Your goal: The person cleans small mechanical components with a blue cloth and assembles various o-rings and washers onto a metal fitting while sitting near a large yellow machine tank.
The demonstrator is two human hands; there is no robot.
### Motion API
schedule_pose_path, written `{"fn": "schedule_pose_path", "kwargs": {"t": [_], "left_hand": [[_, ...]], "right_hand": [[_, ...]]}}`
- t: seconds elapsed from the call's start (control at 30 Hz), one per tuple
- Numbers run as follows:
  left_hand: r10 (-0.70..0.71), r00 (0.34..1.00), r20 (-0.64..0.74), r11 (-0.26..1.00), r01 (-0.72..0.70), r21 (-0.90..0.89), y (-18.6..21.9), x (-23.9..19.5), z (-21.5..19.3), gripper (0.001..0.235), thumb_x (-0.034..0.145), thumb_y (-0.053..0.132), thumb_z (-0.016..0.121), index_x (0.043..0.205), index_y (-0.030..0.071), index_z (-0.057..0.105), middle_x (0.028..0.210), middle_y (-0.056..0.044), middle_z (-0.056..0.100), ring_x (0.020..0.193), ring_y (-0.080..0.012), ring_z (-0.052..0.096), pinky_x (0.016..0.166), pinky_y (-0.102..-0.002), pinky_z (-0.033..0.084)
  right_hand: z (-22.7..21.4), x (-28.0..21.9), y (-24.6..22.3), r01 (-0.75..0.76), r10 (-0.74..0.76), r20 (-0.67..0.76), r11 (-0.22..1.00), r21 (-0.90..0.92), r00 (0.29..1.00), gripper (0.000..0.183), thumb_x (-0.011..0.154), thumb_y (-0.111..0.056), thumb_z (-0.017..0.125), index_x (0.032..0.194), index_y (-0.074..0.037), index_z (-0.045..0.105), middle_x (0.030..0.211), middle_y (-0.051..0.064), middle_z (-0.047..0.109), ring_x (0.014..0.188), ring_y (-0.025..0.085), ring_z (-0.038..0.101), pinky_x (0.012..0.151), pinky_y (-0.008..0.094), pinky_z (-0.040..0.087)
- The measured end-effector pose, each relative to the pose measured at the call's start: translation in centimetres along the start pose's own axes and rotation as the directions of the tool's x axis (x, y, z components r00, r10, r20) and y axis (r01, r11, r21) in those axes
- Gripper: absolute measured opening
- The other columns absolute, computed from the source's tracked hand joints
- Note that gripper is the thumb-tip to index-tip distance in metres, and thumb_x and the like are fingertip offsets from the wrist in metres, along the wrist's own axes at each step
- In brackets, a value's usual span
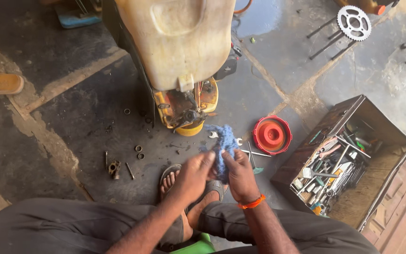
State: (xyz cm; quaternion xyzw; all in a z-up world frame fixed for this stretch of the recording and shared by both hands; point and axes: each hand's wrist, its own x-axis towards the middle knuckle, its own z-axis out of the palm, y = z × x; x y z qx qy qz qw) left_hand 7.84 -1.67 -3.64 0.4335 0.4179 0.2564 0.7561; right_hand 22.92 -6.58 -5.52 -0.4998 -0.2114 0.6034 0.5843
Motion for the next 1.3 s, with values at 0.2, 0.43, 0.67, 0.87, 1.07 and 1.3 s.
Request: {"fn": "schedule_pose_path", "kwargs": {"t": [0.2,0.43,0.67,0.87,1.07,1.3], "left_hand": [[0.128,0.969,-0.209,0.979,-0.090,0.185,-1.1,-0.1,1.7,0.037,0.098,0.033,0.066,0.122,0.007,0.056,0.101,-0.002,0.070,0.088,-0.0150,0.071,0.077,-0.033,0.058],[-0.377,0.924,-0.066,0.829,0.305,-0.468,-4.2,0.3,1.0,0.019,0.096,0.011,0.054,0.106,0.005,0.069,0.099,-0.006,0.072,0.086,-0.0161,0.070,0.080,-0.033,0.059],[-0.073,0.993,-0.091,0.965,0.048,-0.256,-4.0,-0.3,2.2,0.016,0.098,0.009,0.059,0.105,-0.002,0.069,0.091,-0.007,0.068,0.077,-0.0153,0.064,0.070,-0.034,0.055],[0.531,0.802,-0.273,0.836,-0.443,0.325,1.9,-1.1,0.9,0.028,0.093,0.011,0.063,0.118,0.000,0.063,0.110,-0.006,0.063,0.097,-0.0153,0.066,0.082,-0.031,0.057],[0.112,0.980,-0.163,0.933,-0.047,0.357,7.8,-1.4,-2.9,0.025,0.094,0.026,0.066,0.097,0.002,0.068,0.073,-0.001,0.073,0.061,-0.0113,0.069,0.059,-0.029,0.058],[-0.224,0.968,0.111,0.945,0.188,0.269,7.8,-1.1,-5.8,0.033,0.103,0.031,0.055,0.093,0.001,0.066,0.066,0.002,0.057,0.054,-0.0079,0.056,0.049,-0.029,0.052]], "right_hand": [[-0.4,1.0,1.8,0.172,-0.280,-0.235,0.903,-0.393,0.931,0.024,0.110,-0.019,0.056,0.107,0.002,0.068,0.084,-0.001,0.063,0.073,0.005,0.053,0.062,0.026,0.047],[1.8,-0.3,-0.1,0.129,-0.097,0.101,0.913,-0.386,0.990,0.038,0.092,-0.005,0.059,0.129,-0.002,0.057,0.112,0.000,0.069,0.101,0.005,0.063,0.090,0.024,0.053],[0.8,0.1,-1.6,0.127,-0.146,-0.009,0.889,-0.441,0.989,0.027,0.101,-0.003,0.060,0.128,0.001,0.059,0.102,0.007,0.067,0.087,0.013,0.060,0.077,0.031,0.051],[1.0,0.8,-1.9,0.050,-0.081,-0.138,0.975,-0.214,0.987,0.030,0.098,-0.008,0.056,0.128,-0.006,0.055,0.109,0.002,0.067,0.094,0.008,0.062,0.082,0.027,0.053],[2.8,1.1,-4.7,0.134,-0.023,0.281,0.914,-0.384,0.960,0.035,0.092,0.001,0.065,0.125,-0.003,0.055,0.112,0.001,0.063,0.104,0.008,0.058,0.094,0.027,0.051],[4.2,1.7,-6.7,0.369,-0.106,0.471,0.775,-0.513,0.876,0.033,0.090,0.003,0.069,0.120,-0.001,0.057,0.114,0.003,0.063,0.108,0.010,0.057,0.098,0.028,0.047]]}}
